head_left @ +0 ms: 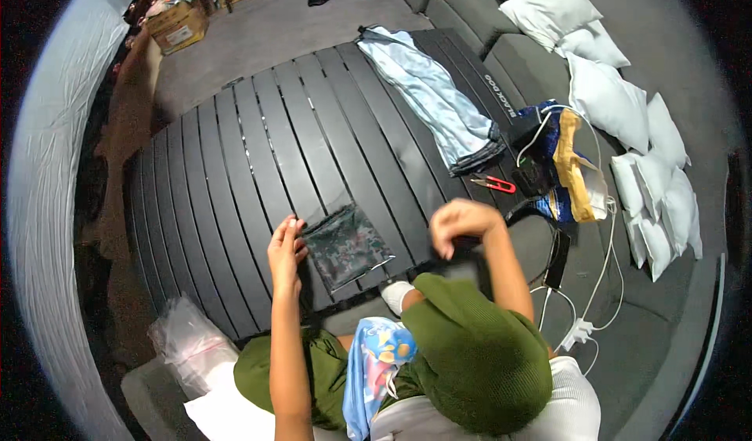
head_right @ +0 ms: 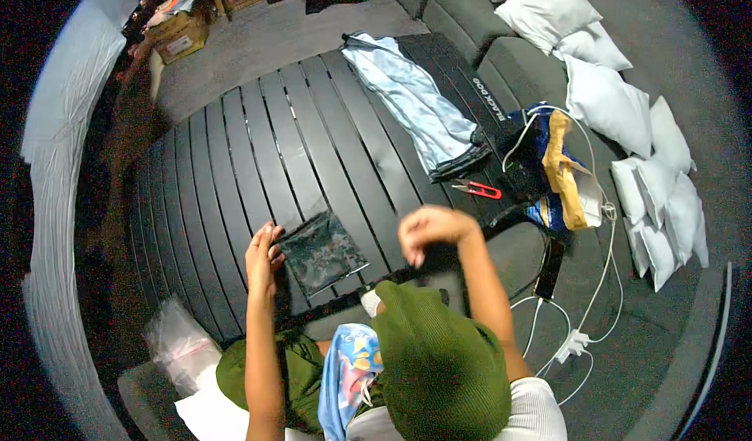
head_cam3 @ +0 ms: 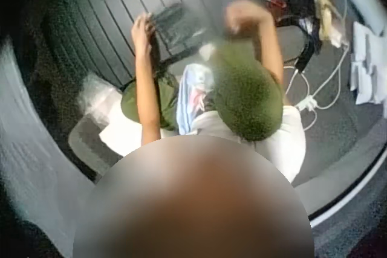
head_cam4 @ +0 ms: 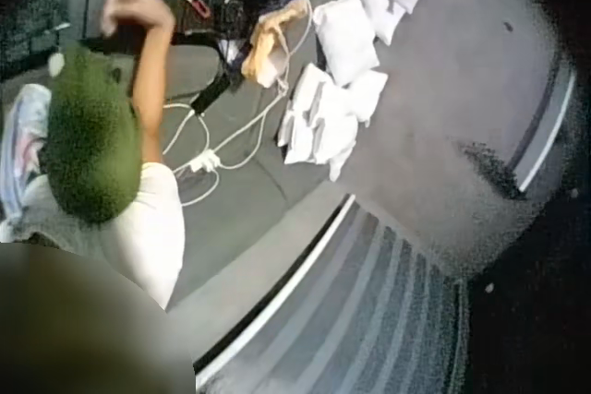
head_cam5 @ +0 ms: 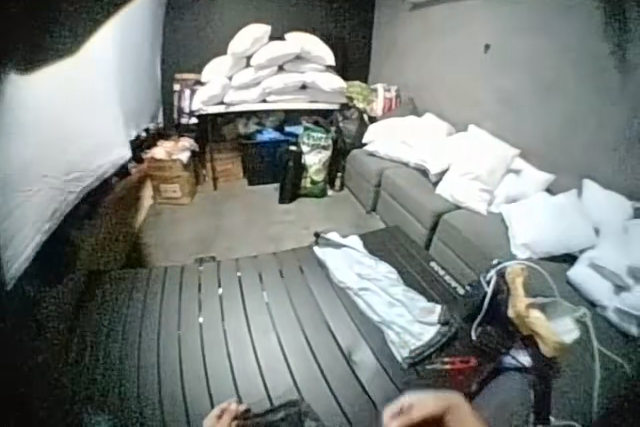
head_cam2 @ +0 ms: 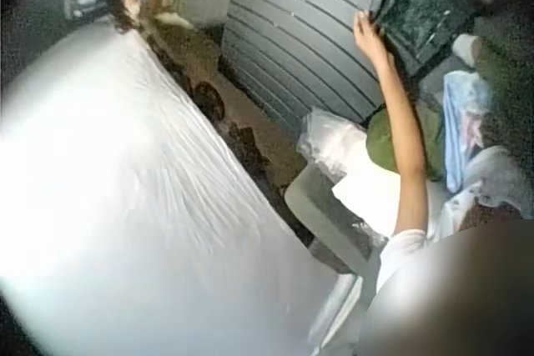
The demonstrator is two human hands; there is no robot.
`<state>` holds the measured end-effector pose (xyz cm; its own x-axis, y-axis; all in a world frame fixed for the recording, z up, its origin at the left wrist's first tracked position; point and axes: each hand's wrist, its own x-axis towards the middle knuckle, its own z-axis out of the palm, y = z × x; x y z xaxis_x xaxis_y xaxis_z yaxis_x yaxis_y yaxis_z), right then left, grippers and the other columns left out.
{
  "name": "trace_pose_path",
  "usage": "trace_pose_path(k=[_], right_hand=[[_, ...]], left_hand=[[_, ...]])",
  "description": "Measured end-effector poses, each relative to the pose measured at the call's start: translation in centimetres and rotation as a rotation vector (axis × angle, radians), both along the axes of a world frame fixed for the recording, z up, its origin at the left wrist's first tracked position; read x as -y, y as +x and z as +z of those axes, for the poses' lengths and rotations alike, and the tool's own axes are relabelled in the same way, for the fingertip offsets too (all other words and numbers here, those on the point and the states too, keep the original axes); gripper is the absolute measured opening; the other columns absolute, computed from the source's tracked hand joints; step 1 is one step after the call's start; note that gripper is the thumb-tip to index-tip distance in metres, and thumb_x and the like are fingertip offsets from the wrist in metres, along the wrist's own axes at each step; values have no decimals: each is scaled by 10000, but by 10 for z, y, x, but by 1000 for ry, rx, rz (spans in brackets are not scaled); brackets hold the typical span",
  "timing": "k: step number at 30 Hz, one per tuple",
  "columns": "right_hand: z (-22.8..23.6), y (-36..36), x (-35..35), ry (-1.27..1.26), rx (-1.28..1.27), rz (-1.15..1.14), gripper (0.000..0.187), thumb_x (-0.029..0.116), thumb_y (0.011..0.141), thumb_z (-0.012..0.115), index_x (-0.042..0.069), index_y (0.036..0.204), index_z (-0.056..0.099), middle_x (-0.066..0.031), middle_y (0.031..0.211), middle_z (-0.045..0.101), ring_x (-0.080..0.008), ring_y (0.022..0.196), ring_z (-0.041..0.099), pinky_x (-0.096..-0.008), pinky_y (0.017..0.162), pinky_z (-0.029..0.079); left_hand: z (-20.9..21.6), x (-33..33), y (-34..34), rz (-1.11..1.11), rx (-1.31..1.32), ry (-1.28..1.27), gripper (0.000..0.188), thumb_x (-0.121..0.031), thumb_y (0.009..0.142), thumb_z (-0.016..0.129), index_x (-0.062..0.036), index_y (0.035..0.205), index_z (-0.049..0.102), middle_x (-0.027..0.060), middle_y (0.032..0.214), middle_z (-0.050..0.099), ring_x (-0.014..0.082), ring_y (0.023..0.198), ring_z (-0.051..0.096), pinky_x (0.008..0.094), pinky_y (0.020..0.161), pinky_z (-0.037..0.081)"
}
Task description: Fold a camouflage patterned neck gaiter and place it into a plastic resealable bag.
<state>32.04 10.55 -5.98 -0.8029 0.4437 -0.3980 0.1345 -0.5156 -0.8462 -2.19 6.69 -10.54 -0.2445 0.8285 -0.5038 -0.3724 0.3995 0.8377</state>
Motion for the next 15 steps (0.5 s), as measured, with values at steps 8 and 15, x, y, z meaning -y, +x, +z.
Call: trace_pose_path(k=[8,15], right_hand=[[-76,-7,56,349,620,482,266,248,770,550,-5,827,607,-71,699,609,-164,664,581,-333,608,453],[-85,-13,88,542,861,271,218,195,723,598,13,844,603,-149,725,594,-194,685,589,-331,629,456]], left_hand=[[-6,0,3,-99,-149,47,455,-197,844,584,16,1215,431,41,972,590,4,536,330,152,456,280],[-8,7,-6,-87,-107,70,467,-151,825,601,5,1227,422,51,1018,575,19,626,410,155,491,316]])
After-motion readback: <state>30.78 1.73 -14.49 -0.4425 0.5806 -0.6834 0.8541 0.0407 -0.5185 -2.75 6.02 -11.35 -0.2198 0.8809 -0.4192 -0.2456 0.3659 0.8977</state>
